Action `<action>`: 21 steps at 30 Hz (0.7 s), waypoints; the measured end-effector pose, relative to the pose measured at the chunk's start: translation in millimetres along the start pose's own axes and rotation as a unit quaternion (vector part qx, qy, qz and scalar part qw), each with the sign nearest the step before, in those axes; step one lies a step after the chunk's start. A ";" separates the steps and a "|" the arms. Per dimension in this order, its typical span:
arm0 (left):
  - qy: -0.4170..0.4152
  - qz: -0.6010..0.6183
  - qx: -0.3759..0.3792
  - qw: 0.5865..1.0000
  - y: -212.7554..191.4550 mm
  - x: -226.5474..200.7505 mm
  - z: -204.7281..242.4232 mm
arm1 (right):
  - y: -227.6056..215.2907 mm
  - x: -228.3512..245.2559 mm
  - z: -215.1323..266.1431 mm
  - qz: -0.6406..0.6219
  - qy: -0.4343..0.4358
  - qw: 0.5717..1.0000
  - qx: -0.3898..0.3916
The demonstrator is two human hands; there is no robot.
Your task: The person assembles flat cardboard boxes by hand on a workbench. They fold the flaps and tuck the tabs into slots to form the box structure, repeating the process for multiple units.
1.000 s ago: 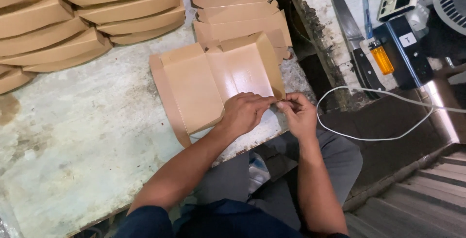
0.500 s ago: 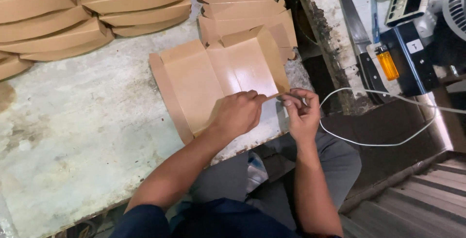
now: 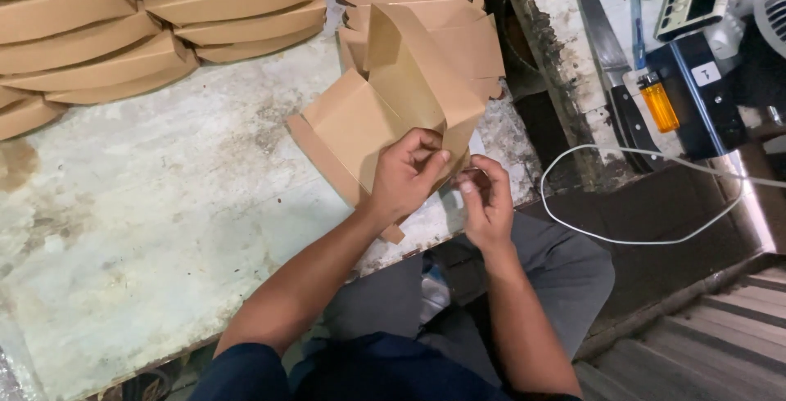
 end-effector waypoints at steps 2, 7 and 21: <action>-0.007 0.010 0.012 1.000 2.5 1.6 2.1 | -4.2 -7.6 2.3 -0.002 -0.005 1.000 -0.003; -0.024 0.020 0.024 0.999 6.3 8.9 6.4 | -10.7 25.4 -18.6 0.092 -0.035 0.994 0.041; 0.038 -0.095 0.062 0.993 9.0 -8.0 -0.1 | -18.8 8.1 -10.6 0.097 0.084 0.992 -0.011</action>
Point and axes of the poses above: each hand's wrist, its own z-axis away from the middle knuckle, its own y-axis out of the palm, x = y × z, the point moved 3 cm from there along -z, towards the middle knuckle, and after that the axes turned 5 degrees about x, right-handed, at the moved point
